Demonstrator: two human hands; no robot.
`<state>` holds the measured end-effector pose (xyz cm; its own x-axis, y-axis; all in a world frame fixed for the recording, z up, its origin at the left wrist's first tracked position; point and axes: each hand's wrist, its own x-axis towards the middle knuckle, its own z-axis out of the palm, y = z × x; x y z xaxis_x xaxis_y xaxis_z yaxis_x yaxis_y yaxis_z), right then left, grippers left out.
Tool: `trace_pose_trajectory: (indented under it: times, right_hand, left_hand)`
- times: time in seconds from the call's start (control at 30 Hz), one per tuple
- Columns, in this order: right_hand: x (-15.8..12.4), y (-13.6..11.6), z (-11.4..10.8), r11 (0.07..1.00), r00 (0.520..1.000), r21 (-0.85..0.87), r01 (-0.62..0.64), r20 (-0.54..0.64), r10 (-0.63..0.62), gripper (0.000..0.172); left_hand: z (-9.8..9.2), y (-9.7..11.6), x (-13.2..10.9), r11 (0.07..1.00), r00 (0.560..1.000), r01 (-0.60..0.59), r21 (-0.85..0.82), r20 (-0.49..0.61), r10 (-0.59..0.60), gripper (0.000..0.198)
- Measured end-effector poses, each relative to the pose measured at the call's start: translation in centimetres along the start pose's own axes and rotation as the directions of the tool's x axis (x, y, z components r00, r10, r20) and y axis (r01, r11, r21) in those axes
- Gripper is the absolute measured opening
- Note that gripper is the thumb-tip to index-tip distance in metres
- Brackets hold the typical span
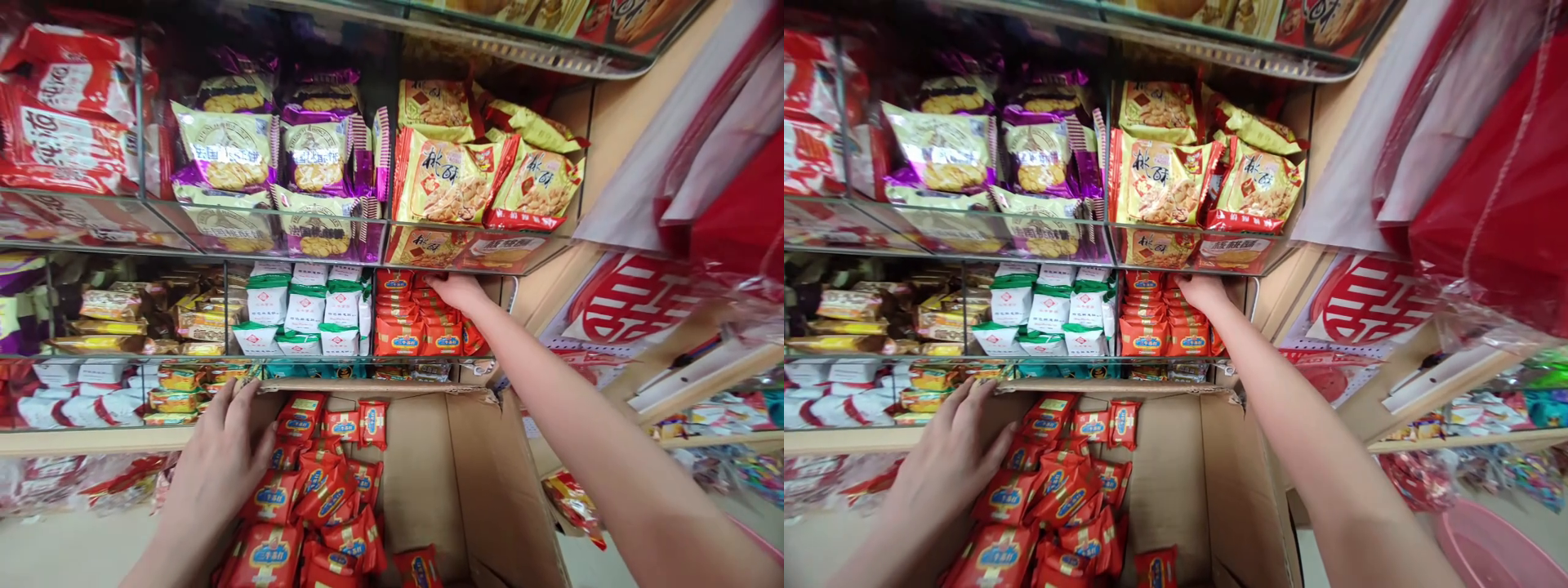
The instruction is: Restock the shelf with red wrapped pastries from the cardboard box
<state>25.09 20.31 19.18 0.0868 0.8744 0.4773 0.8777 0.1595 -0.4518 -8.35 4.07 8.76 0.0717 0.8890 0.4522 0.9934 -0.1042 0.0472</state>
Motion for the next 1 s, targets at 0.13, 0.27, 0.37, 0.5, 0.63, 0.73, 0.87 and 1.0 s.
trace_pose_trajectory:
  times: [0.13,0.27,0.37,0.5,0.63,0.73,0.87,1.0]
  right_hand:
    - [-5.3,-2.4,-1.2,0.999,0.997,-0.010,0.051,-0.049,-0.051,0.041]
    - [-15.7,-5.2,-0.6,0.886,0.918,0.279,0.371,0.036,-0.396,0.028]
    - [-23.1,-5.9,1.4,0.865,0.741,0.452,0.217,0.501,-0.447,0.033]
    - [-28.0,-4.9,5.0,0.902,0.450,0.416,-0.115,0.831,-0.326,0.085]
    - [-29.4,-4.1,7.2,0.898,0.375,0.357,-0.259,0.894,-0.247,0.076]
    - [-30.0,-4.1,8.0,0.889,0.506,0.377,-0.260,0.838,-0.207,0.053]
    - [-30.1,-3.9,8.3,0.886,0.565,0.343,-0.312,0.817,-0.117,0.035]
    - [-28.4,-3.8,6.1,0.842,0.693,0.411,-0.349,0.718,-0.063,0.029]
  left_hand:
    - [0.4,-0.4,-0.2,1.000,1.000,-0.007,0.019,-0.017,0.007,0.058]
    - [0.3,-0.2,-0.3,0.999,1.000,-0.008,0.032,-0.021,0.009,0.056]
    - [0.1,-0.2,-0.4,1.000,1.000,-0.009,0.030,-0.022,0.010,0.056]
    - [0.1,-0.3,-0.5,1.000,1.000,0.002,0.002,-0.006,-0.002,0.057]
    - [0.3,-0.4,-0.3,0.999,1.000,0.008,-0.043,-0.004,-0.008,0.058]
    - [0.1,-0.4,0.0,0.994,0.993,-0.027,-0.110,-0.118,0.014,0.057]
    - [-1.2,0.8,-0.9,0.919,0.951,-0.233,-0.318,-0.272,0.147,0.042]
    - [-1.7,3.3,-3.3,0.735,0.970,-0.200,-0.648,-0.027,0.241,0.033]
